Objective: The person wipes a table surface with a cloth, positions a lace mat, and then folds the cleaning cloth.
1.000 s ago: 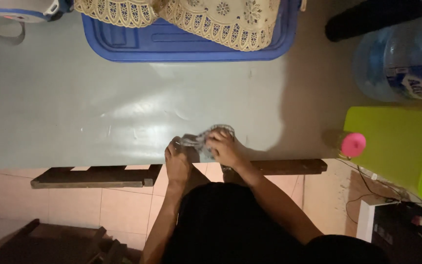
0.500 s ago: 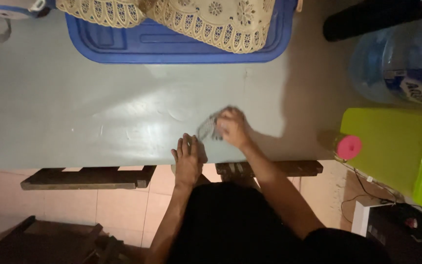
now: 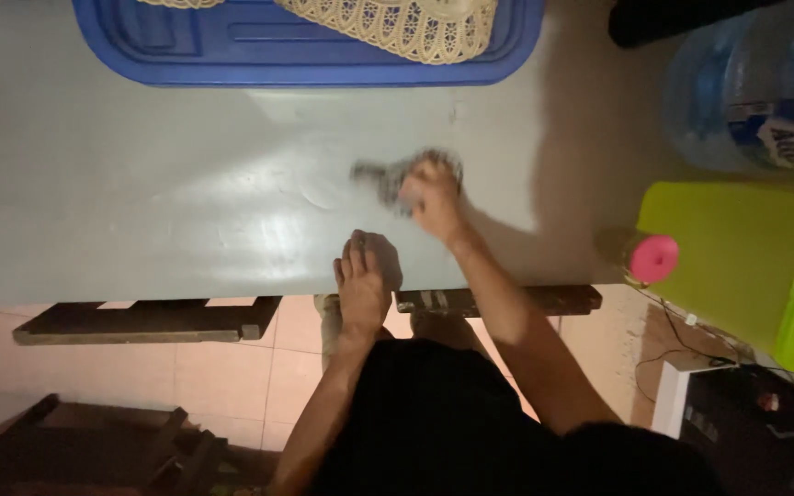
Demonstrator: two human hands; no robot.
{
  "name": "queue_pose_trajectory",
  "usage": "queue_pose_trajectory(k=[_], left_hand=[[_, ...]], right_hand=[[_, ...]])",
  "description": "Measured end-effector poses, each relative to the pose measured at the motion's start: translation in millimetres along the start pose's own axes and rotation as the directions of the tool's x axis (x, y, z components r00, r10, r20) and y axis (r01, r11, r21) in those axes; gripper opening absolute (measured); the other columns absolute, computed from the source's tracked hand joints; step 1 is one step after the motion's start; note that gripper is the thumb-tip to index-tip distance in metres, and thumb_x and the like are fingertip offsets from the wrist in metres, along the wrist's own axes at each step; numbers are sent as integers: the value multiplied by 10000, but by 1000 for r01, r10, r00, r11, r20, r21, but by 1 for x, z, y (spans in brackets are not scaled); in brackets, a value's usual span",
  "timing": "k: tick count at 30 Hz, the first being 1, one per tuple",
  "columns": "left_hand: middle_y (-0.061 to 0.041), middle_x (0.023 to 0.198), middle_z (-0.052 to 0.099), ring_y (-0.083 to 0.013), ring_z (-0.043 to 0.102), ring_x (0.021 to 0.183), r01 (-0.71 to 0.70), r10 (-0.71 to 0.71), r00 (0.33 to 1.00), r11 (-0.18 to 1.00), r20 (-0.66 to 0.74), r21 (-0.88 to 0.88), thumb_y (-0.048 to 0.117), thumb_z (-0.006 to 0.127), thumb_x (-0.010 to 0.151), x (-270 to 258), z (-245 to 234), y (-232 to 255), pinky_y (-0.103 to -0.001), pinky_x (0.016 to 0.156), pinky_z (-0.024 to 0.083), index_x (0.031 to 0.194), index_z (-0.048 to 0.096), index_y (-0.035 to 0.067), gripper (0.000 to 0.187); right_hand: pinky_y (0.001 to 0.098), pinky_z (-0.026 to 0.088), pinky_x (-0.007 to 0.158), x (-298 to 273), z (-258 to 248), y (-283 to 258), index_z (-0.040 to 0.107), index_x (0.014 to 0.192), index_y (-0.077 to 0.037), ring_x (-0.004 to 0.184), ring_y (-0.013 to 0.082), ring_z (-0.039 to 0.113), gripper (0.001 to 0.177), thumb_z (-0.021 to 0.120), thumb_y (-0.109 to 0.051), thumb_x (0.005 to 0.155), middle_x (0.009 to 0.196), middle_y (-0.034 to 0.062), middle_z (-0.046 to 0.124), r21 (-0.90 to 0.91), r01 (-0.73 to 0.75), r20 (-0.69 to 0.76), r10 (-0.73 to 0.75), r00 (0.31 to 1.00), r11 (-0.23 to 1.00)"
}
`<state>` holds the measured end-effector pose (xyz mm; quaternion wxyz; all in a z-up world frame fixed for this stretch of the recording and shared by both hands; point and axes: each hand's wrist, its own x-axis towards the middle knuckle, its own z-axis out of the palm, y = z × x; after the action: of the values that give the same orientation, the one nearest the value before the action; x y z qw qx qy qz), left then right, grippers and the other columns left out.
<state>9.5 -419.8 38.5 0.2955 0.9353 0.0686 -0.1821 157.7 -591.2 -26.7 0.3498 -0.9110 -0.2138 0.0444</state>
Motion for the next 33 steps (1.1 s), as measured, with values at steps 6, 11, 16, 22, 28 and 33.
queue_pose_trajectory(k=[6, 11, 16, 22, 28, 33], left_hand=[[-249, 1575, 307, -431, 302, 1455, 11, -12, 1000, 999, 28, 41, 42, 646, 837, 5, 10, 5, -688, 1144, 269, 1513, 328, -54, 754], [-277, 1588, 306, -463, 316, 1459, -14, 15, 1000, 997, -9, 75, -9, 607, 865, 1, 23, 1, -700, 1148, 280, 1526, 342, -48, 714], [-318, 1558, 302, -506, 316, 1429, -7, 8, 1000, 996, -14, 85, -13, 603, 839, 7, 33, -1, -726, 1130, 276, 1492, 332, -61, 709], [-291, 1543, 326, -473, 326, 1435, 39, -37, 999, 997, -20, 74, -8, 610, 870, 5, 22, 9, -712, 1131, 283, 1519, 335, -31, 705], [-234, 1543, 350, -443, 347, 1428, 80, -79, 997, 997, 21, -21, 4, 651, 837, 10, 0, 22, -679, 1134, 288, 1482, 365, 6, 706], [-275, 1589, 300, -474, 330, 1449, 75, -76, 997, 994, 11, 80, -41, 669, 759, 10, 23, 16, -650, 1202, 257, 1478, 344, -49, 789]], right_hand=[[392, 459, 923, -113, -29, 56, 664, 869, -101, 1010, 241, 568, 155, 681, 50, 843, 998, 49, 609, 95, 83, 56, -89, 994, 992], [452, 406, 856, -82, -53, 12, 659, 832, -75, 962, 296, 534, 140, 727, 20, 756, 950, 90, 583, -18, -56, 63, 57, 996, 998], [475, 398, 879, -32, -24, 0, 675, 817, -118, 1018, 321, 526, 232, 674, 60, 668, 990, 94, 592, -40, 13, 55, -11, 998, 999], [471, 418, 941, 47, -34, 13, 651, 785, -146, 1063, 329, 526, 209, 689, 49, 719, 1023, 85, 608, 39, 182, 11, -182, 983, 983], [465, 439, 956, 58, -71, 41, 642, 799, -139, 1061, 316, 581, 201, 694, 42, 727, 979, 68, 629, 42, 140, 98, -144, 985, 989], [469, 428, 912, 4, -51, 32, 670, 790, -105, 1063, 355, 534, 221, 643, 98, 706, 988, 126, 596, -30, 3, -55, -4, 998, 1000]])
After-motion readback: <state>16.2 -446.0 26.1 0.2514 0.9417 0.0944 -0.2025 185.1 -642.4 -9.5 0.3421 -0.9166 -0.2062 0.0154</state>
